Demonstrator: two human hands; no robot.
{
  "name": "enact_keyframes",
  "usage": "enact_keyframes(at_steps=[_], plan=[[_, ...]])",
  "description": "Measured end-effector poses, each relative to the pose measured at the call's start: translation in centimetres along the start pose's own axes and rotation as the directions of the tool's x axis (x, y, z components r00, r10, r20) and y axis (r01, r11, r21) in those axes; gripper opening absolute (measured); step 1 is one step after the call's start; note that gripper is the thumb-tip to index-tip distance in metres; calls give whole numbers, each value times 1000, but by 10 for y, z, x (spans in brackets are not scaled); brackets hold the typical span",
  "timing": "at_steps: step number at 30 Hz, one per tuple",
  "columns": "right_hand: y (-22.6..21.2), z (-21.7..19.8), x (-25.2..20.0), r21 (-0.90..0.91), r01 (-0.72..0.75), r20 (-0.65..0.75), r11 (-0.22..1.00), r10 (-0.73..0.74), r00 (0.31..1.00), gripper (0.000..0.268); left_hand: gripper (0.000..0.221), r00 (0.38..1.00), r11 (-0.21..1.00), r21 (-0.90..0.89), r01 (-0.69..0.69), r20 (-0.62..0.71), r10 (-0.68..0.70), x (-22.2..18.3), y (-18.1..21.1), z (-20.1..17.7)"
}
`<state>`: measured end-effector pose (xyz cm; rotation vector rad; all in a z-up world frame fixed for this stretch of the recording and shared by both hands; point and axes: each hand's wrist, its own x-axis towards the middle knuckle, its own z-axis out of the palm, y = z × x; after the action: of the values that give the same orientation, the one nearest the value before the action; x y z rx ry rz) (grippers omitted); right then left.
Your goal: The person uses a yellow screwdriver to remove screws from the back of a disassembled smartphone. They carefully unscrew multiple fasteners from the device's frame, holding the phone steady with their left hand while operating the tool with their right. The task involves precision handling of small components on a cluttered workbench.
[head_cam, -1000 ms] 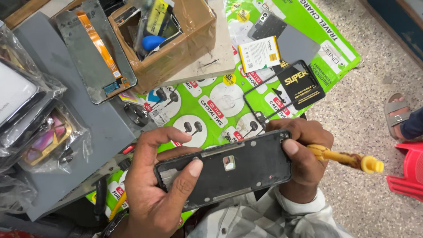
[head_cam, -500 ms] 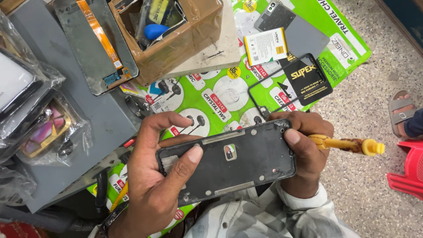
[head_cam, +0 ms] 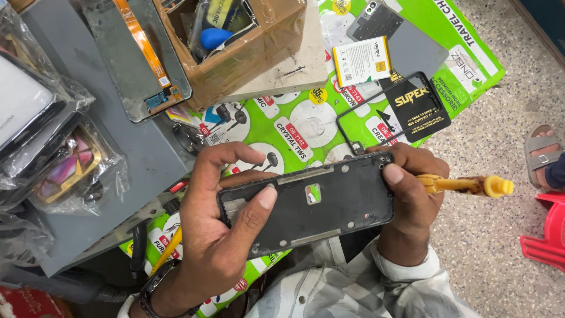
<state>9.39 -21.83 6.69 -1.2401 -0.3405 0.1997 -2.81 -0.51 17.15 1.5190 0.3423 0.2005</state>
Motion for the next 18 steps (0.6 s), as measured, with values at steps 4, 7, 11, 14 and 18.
enact_keyframes(at_steps=[4,7,11,14,18], plan=[[-1,2,0,25,-27,-25,999,27,999,39,38,996,983,-167,77,62,-68,-1,2,-4],[1,2,-1,53,-44,-39,998,46,998,40,40,994,976,-193,103,66,-91,2,3,-5],[1,2,-4,35,-49,-54,998,50,997,41,42,997,993,-91,74,25,-72,5,3,-4],[1,1,-3,0,-45,-64,999,45,997,42,45,998,998,-38,57,24,-56,5,2,-6],[2,-5,11,-149,-21,54,989,30,998,33,52,989,970,-200,139,-13,-144,5,-6,-6]])
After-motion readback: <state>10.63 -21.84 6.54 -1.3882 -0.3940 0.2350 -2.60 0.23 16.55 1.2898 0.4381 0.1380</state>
